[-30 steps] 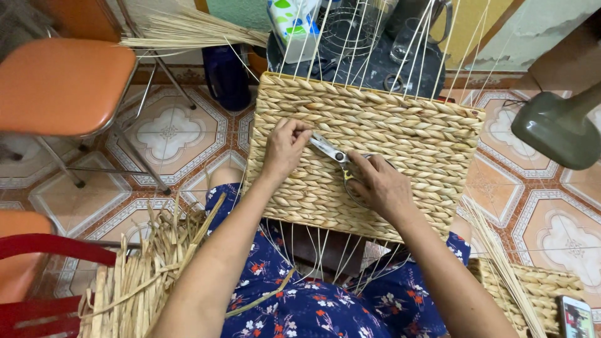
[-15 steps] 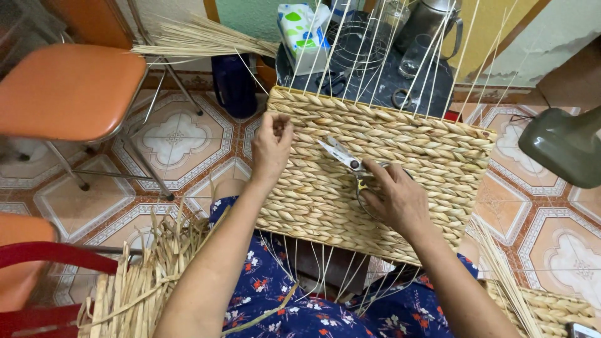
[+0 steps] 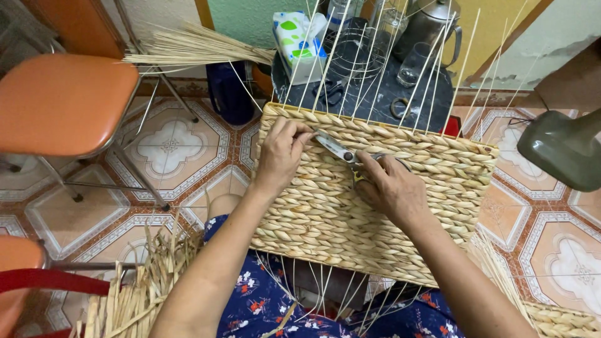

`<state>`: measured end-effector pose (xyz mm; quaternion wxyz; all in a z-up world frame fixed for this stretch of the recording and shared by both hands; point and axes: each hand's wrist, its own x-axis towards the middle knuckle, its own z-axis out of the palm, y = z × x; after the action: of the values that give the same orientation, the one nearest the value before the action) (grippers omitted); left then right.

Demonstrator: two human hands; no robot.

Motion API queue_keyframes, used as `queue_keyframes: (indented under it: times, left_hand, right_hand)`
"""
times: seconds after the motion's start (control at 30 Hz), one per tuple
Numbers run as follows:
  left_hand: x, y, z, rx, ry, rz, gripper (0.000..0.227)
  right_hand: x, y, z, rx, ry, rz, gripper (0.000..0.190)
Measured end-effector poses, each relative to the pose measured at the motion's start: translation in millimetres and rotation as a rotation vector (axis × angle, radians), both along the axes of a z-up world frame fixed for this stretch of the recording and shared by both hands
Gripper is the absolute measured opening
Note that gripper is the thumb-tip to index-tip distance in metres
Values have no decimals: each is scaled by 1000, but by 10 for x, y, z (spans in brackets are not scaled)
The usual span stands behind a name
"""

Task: The recorder is seen weaving a bamboo mat and then attaching it to a bamboo frame to create a basket or similar craft.

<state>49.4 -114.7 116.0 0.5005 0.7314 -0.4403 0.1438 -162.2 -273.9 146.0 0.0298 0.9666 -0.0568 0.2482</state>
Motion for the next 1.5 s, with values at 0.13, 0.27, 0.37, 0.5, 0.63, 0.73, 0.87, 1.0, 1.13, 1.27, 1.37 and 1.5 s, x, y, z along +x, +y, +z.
queue_keyframes:
  times: [0.13,0.27,0.37,0.5,0.63,0.73,0.87,1.0,1.13,1.27,1.37,1.5]
  left_hand:
    - [215,-100,-245,0,131,-18,17]
    - [356,172,-94,105,220,159,16]
    - [333,414,32,202,-314,508,12]
    - [90,352,-120,188,-388,328,22]
    - [-218,124,-136,199,-277,37,26]
    - [-228,-50,-228,197,-354,73,26]
    - [-150,-90,-319,231,-326,94,16]
    - [-94,-47,-368,203,-159,18,15]
    - [-80,-12,-346,183,-62,-15,15]
    - [-97,15,-305,162,14,-56,13]
    - [-153,12,-123,103,121,-89,14]
    - [-248,51,-157,125,223,7,12]
  right_hand:
    - [18,-15,15,7,84,-20,66]
    - [-114,-111,-31,77,152,-38,66]
    - [-299,-173,-88,190,97,-42,66]
    - [-450,-135,-128,235,78,-63,71]
    - [-482,-145,-150,201,101,-83,73]
    - [-472,-173,-100,197,95,-65,72]
    - [-420,-199,-79,158,137,-58,71]
    - [-316,-183,-54,123,132,3,72]
    - [-179,-128,-21,108,125,73,70]
    - [-162,-103,-109,103,134,67,69]
    - [-208,-97,-123,150,145,70,68]
    - [-420,-87,-156,300,57,38,69]
